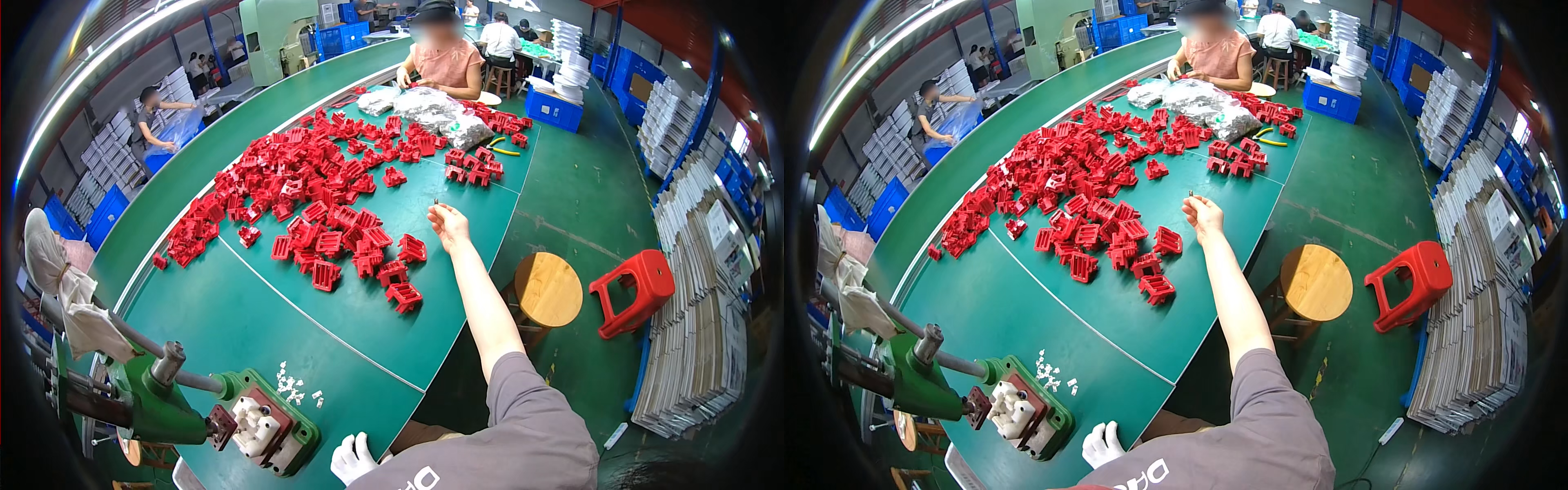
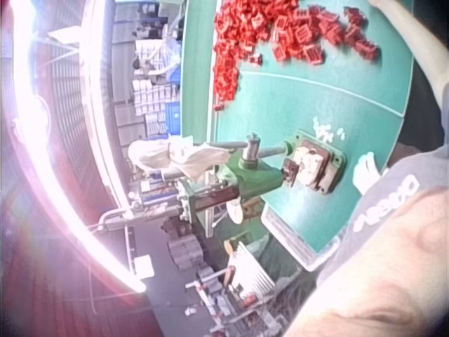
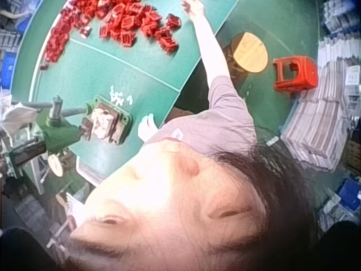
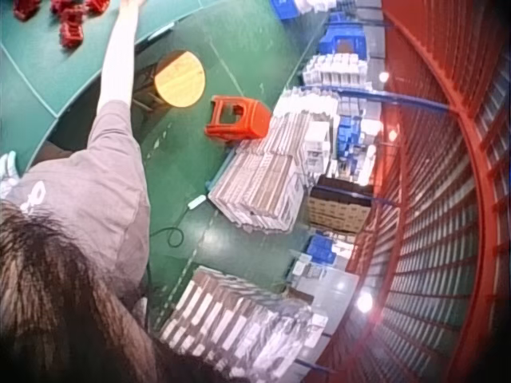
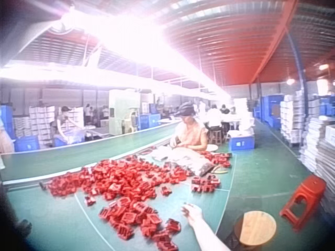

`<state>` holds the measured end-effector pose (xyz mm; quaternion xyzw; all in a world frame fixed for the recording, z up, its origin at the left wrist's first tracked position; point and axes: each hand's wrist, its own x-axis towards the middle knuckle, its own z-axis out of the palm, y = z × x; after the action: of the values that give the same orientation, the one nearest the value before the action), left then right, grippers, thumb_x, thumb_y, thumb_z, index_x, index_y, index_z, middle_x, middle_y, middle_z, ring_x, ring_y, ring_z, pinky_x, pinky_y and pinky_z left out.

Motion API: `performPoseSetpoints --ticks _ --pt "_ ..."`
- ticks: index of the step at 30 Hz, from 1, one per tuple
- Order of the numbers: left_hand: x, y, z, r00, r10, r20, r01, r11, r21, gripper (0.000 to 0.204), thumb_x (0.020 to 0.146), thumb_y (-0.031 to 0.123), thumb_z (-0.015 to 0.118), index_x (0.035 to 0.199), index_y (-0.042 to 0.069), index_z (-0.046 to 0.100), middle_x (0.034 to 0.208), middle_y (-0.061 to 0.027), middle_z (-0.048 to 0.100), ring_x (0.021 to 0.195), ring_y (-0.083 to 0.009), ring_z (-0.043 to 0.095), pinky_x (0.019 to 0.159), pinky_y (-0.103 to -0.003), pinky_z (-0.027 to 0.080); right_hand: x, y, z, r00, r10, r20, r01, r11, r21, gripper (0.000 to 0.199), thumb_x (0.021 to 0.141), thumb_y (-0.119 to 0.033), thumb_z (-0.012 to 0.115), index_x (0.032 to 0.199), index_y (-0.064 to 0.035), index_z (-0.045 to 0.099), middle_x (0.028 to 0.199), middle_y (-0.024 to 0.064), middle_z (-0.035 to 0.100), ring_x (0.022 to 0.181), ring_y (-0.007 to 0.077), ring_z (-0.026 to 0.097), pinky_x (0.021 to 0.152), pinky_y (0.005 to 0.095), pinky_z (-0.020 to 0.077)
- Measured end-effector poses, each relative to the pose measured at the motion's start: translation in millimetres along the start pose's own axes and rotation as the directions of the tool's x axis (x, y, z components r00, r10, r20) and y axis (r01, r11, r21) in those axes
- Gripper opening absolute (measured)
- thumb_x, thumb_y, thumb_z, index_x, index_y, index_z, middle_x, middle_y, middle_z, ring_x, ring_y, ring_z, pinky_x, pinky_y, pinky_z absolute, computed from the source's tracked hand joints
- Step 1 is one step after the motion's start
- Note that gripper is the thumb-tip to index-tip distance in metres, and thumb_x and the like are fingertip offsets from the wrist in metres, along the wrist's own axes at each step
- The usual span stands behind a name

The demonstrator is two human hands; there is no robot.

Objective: The recorder is operating a manual press to assemble or stamp small red plastic components at a factory workstation.

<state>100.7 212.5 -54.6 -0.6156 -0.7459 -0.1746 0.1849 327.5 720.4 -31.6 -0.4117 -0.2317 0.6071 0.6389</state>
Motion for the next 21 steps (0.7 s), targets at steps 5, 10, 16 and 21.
performPoseSetpoints --ticks 5,10,16,21 --pt "-2.9 -3.2 5.7 1.0 0.012 0.008 -0.012 1.0 0.001 0.035 0.078 0.022 0.062 0.113 0.015 0.063 0.117 -0.0039 0.054 0.105 -0.027 0.052 0.086 -0.042 0.043 2.5 1.5 -8.2 1.0 -0.006 0.002 0.006 1.0 0.013 0.02 0.088 -0.011 0.07 0.106 -0.0081 0.061 0.092 0.0043 0.072 0.076 0.0125 0.069 0.06 0.0229 0.0502" --pt "0.8 -2.0 -2.5 0.999 -0.001 0.049 0.002 1.0 -0.02 0.039 0.077 0.024 0.062 0.115 0.015 0.062 0.119 -0.0043 0.054 0.107 -0.0275 0.051 0.089 -0.043 0.042 -6.3 0.4 5.6 0.998 -0.03 0.05 0.031 0.999 -0.01 0.019 0.09 -0.01 0.069 0.106 -0.007 0.061 0.092 0.0057 0.072 0.077 0.0126 0.068 0.063 0.0213 0.0511" --pt "2.5 -0.7 -9.9 0.991 -0.005 0.131 0.011 0.999 -0.046 0.039 0.078 0.022 0.061 0.116 0.015 0.062 0.12 -0.0047 0.053 0.109 -0.0271 0.05 0.089 -0.043 0.042 -4.8 1.3 -0.6 0.998 -0.051 0.038 0.051 0.999 0.005 0.02 0.087 -0.008 0.071 0.106 -0.0053 0.064 0.089 0.0057 0.072 0.076 0.0121 0.069 0.061 0.0206 0.0521" --pt "4.4 2.4 -13.1 0.992 -0.017 0.121 0.021 0.999 -0.032 0.036 0.079 0.02 0.06 0.115 0.015 0.062 0.119 -0.0048 0.054 0.108 -0.0267 0.051 0.089 -0.042 0.042 -0.8 6.8 -3.1 0.999 -0.027 0.03 0.027 0.999 0.021 0.019 0.089 -0.009 0.07 0.106 -0.0055 0.064 0.09 0.0056 0.072 0.076 0.0121 0.069 0.06 0.0211 0.0522"
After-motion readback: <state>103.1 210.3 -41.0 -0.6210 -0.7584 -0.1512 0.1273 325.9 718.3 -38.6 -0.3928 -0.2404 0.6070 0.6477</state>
